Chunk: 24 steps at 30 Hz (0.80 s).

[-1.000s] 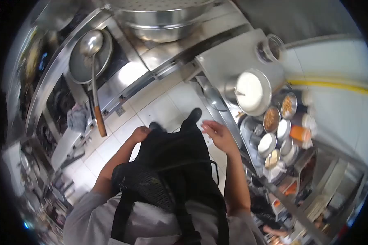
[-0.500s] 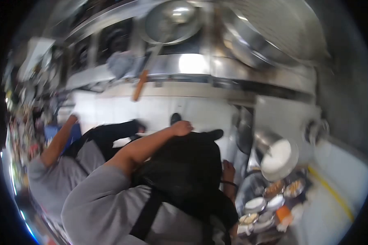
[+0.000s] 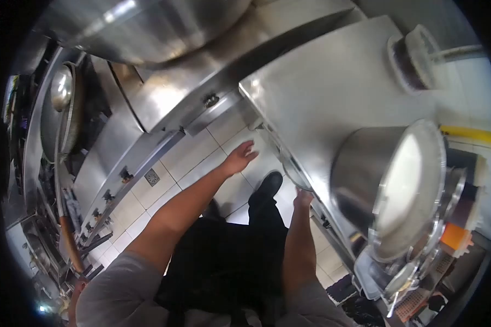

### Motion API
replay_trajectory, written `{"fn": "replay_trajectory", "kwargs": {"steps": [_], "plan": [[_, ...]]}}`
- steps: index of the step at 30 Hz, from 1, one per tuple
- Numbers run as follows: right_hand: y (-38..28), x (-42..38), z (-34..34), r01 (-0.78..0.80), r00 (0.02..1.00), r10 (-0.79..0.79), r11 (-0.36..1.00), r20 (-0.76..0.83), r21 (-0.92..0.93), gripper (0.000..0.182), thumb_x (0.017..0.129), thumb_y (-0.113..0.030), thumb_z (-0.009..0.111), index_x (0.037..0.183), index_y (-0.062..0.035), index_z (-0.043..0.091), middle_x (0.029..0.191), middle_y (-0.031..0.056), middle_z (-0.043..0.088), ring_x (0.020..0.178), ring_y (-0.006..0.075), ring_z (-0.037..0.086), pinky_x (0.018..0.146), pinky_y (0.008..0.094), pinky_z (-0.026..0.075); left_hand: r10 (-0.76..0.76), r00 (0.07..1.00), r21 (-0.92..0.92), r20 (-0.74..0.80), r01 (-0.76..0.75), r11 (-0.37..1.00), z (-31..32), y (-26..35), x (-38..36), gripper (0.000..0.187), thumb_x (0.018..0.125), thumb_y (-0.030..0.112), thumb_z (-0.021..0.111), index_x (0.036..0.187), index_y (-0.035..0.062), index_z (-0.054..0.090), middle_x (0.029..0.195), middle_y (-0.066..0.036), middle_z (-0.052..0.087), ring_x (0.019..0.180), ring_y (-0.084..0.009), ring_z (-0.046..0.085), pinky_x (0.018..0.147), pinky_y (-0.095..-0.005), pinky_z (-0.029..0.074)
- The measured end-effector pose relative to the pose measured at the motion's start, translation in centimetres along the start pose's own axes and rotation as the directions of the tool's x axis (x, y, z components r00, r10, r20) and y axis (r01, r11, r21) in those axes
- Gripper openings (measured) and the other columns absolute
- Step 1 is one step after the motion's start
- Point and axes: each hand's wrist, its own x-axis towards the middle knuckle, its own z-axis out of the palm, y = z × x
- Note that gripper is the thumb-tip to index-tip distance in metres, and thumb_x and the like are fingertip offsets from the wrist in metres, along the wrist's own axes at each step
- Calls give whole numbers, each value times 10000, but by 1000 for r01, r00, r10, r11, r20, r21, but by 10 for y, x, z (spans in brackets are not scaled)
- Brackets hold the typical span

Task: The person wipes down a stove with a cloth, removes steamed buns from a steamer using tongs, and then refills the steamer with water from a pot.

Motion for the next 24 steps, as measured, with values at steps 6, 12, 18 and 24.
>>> {"fn": "replay_trajectory", "kwargs": {"steps": [6,12,18,24], "plan": [[18,103,4,154,973,-96,946,-209,285,313,972,-272,608,1181,-42,638,1252,166,637,1149,268,614,967,376,521,-11,993,-538,119,74,840,39,18,73,493,967,169,654,1399,11,475,1347,-117,589,1305,-244,522,1126,-362,392],[16,120,12,148,975,-28,825,-221,545,323,967,-265,621,1197,-38,629,1264,159,632,1154,260,612,964,375,521,-180,973,-393,146,224,892,45,9,88,138,980,155,601,1068,52,576,1136,-74,649,1099,-183,610,953,-306,475],[19,127,10,180,972,-52,796,-230,578,335,963,-258,634,1212,-35,621,1276,152,626,1158,252,610,962,374,521,-188,981,-264,-40,171,949,51,-14,72,504,1064,415,478,934,-35,664,767,-137,702,671,-240,669,666,-345,522],[24,134,13,208,970,-91,792,-226,574,349,959,-251,648,1228,-32,613,1288,145,620,1163,244,607,959,373,521,4,992,-97,-127,-17,995,28,-49,40,561,1062,452,471,869,-39,662,742,-123,683,673,-203,659,647,-321,518]]}}
